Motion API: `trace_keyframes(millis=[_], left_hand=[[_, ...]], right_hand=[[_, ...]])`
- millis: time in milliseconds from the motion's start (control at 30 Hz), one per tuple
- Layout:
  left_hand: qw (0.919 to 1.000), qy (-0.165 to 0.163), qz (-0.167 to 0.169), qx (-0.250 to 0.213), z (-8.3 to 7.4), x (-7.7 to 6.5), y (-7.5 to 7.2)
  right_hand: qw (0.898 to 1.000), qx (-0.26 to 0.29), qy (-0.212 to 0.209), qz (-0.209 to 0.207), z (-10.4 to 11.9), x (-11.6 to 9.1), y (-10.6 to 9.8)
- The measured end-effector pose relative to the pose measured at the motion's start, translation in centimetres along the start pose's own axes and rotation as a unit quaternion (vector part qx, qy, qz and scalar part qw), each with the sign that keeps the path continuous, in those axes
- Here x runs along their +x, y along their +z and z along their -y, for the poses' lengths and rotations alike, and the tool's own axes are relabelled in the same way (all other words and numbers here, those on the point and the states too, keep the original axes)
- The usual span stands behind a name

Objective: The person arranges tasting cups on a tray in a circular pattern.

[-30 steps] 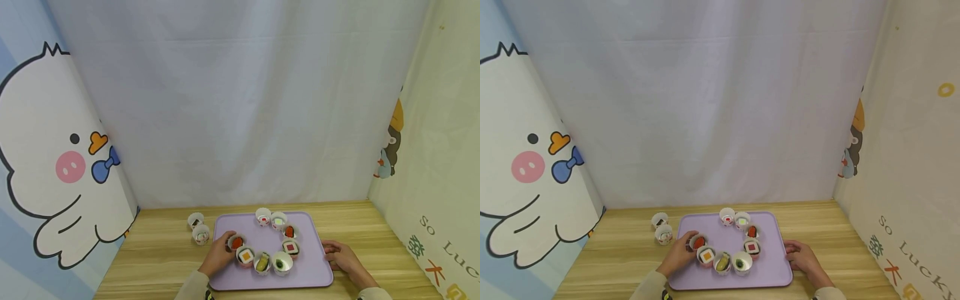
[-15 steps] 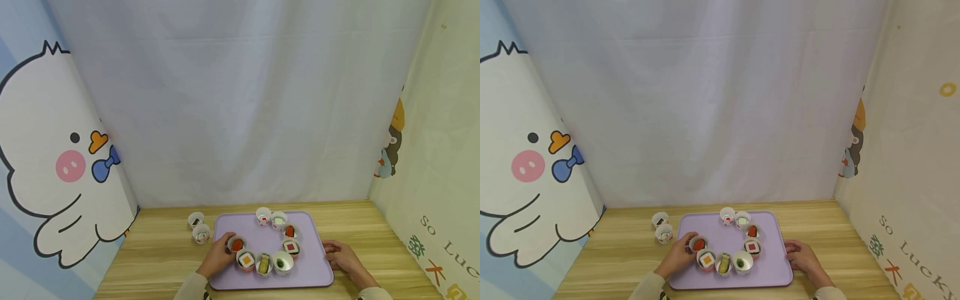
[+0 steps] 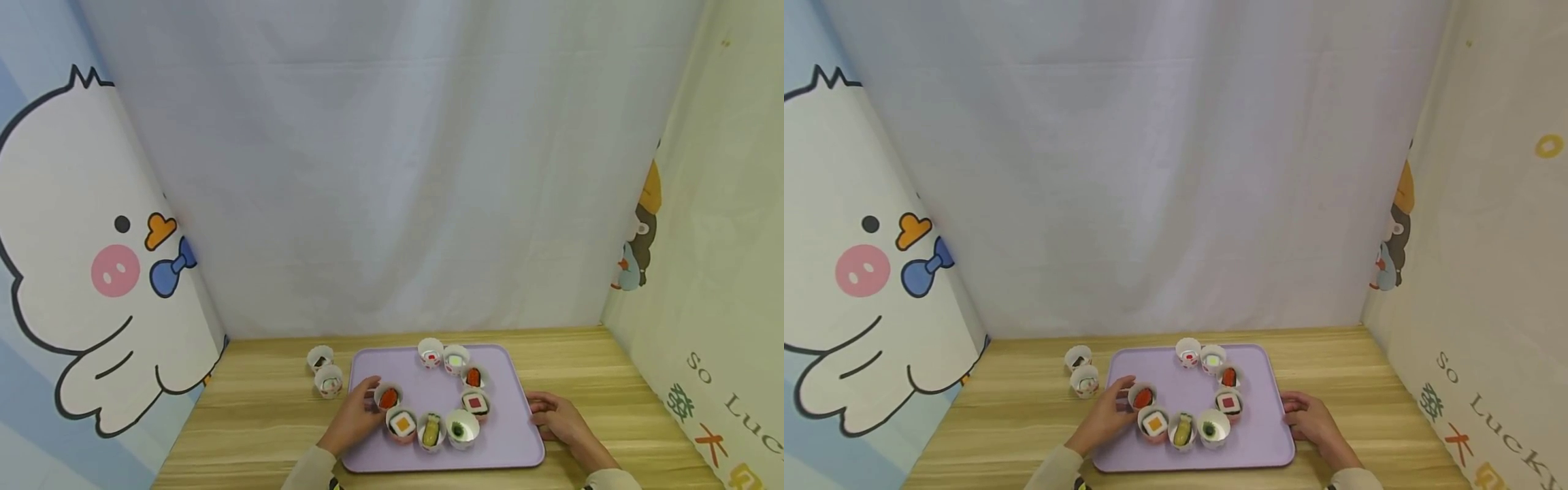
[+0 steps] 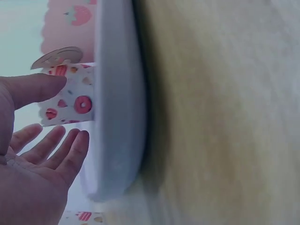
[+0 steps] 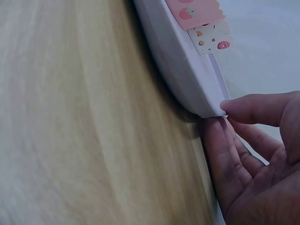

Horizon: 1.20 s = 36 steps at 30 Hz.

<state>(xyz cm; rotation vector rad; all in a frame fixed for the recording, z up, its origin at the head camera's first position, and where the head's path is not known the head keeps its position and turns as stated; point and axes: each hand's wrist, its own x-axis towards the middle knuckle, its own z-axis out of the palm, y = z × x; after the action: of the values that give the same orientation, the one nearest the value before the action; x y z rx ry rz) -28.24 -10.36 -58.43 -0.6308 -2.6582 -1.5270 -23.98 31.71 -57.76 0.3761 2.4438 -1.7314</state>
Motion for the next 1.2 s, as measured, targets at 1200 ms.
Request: trace_keyframes(millis=[1200], left_hand=[[0.989, -0.016, -0.14, -0.046, -3.5, -0.3, -8.5]], right_hand=[[1.0, 0.006, -0.009, 0.005, 0.1, -0.2, -0.1]])
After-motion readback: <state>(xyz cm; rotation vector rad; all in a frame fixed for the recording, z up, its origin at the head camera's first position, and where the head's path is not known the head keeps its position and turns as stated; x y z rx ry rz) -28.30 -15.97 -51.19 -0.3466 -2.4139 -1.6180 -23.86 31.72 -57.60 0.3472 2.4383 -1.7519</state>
